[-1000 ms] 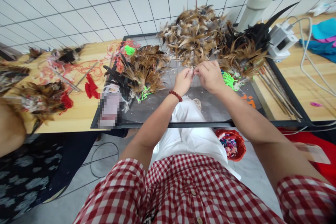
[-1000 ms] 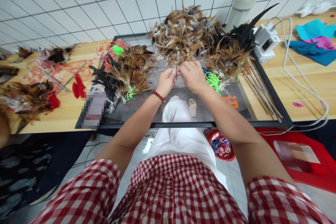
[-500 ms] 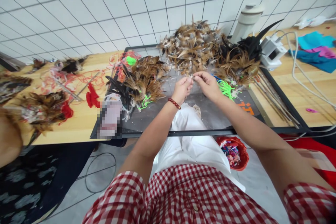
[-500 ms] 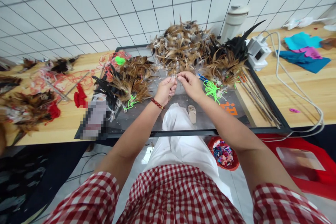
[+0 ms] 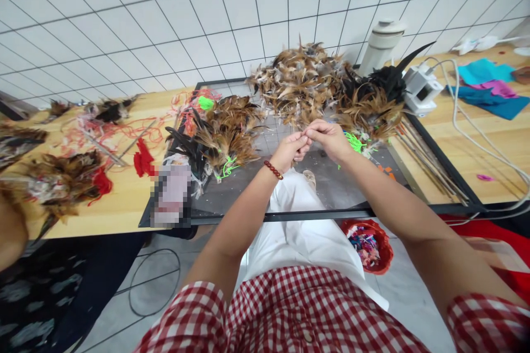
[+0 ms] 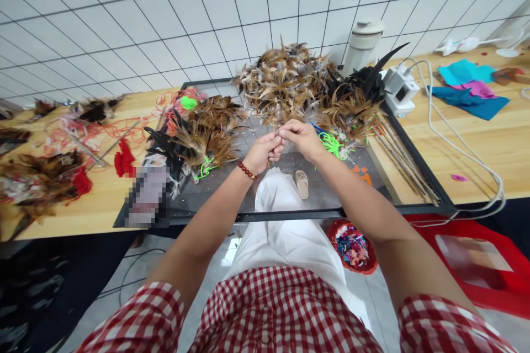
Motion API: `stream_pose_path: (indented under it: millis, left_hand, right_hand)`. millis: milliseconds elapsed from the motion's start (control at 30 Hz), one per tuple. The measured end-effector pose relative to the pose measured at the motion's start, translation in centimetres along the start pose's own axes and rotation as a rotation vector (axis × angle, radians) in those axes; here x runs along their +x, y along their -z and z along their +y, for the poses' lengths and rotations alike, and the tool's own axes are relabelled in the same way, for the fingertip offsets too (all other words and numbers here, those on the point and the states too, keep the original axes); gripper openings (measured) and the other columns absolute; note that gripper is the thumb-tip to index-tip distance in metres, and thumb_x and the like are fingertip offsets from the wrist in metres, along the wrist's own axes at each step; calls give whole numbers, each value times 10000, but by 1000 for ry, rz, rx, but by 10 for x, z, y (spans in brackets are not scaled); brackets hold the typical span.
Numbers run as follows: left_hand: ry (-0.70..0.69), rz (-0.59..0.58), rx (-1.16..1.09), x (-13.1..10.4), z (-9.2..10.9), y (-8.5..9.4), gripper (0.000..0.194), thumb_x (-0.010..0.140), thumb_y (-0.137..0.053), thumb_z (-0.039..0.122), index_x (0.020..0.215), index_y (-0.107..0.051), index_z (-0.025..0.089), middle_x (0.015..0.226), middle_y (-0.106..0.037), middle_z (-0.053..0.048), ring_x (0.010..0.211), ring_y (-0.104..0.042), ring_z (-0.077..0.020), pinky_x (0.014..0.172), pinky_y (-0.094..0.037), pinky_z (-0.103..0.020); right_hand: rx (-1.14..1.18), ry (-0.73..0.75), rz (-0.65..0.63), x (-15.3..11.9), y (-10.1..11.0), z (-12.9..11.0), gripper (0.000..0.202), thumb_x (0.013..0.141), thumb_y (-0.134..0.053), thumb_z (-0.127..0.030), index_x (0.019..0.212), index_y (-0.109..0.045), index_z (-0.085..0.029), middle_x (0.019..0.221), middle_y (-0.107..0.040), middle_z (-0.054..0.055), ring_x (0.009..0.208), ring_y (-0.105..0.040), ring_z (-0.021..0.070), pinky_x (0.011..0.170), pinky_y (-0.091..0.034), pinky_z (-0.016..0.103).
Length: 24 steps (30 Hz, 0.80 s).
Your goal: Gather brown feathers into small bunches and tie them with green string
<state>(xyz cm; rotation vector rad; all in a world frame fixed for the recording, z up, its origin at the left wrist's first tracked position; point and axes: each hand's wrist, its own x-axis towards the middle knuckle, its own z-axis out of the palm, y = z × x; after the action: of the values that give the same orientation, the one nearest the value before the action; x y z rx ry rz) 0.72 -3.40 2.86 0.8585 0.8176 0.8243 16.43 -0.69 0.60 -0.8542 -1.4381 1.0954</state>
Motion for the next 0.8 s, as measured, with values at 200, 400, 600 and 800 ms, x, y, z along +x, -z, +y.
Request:
stream_pose_path:
  millis: [200,400,600,800]
  left_hand:
    - [-83,61,16,-1,-1,-4,327,1053,-503,237,742,-555,150,499,-382,91,368,-239,-7,404,-170,-115]
    - [-90,128,-17,0,-1,-2,345,1049,-514,238,713,-522,160,497,-359,97,368,-231,-8,404,-169,-113]
    - [-48,83,-11,0,-1,-4,347,1061,-457,181,721,-523,156,476,-360,99,354,-231,-10,400,-163,-126]
    - [-54,118,65,0,1,-1,358,1063,-502,257,725,-555,148,467,-379,95,348,-231,-5,399,-143,-137]
  right_hand:
    - [70,-52,43,-1,-7,-1,483,631,-905,-698,684,-778,-235,662,-626,-7,682,-557,145,729,-467,326]
    - [231,-218,-10,-1,-6,-2,608,611,-907,-715,975,-827,-235,661,-615,-47,602,-471,94,603,-371,264]
    - [161,-114,18,-2,-8,2,464,581,-964,-628,768,-823,-228,714,-714,-10,705,-595,122,737,-476,294]
    - [181,-46,233,4,-4,2,489,555,-959,-661,688,-775,-228,601,-618,-43,566,-452,84,593,-389,266]
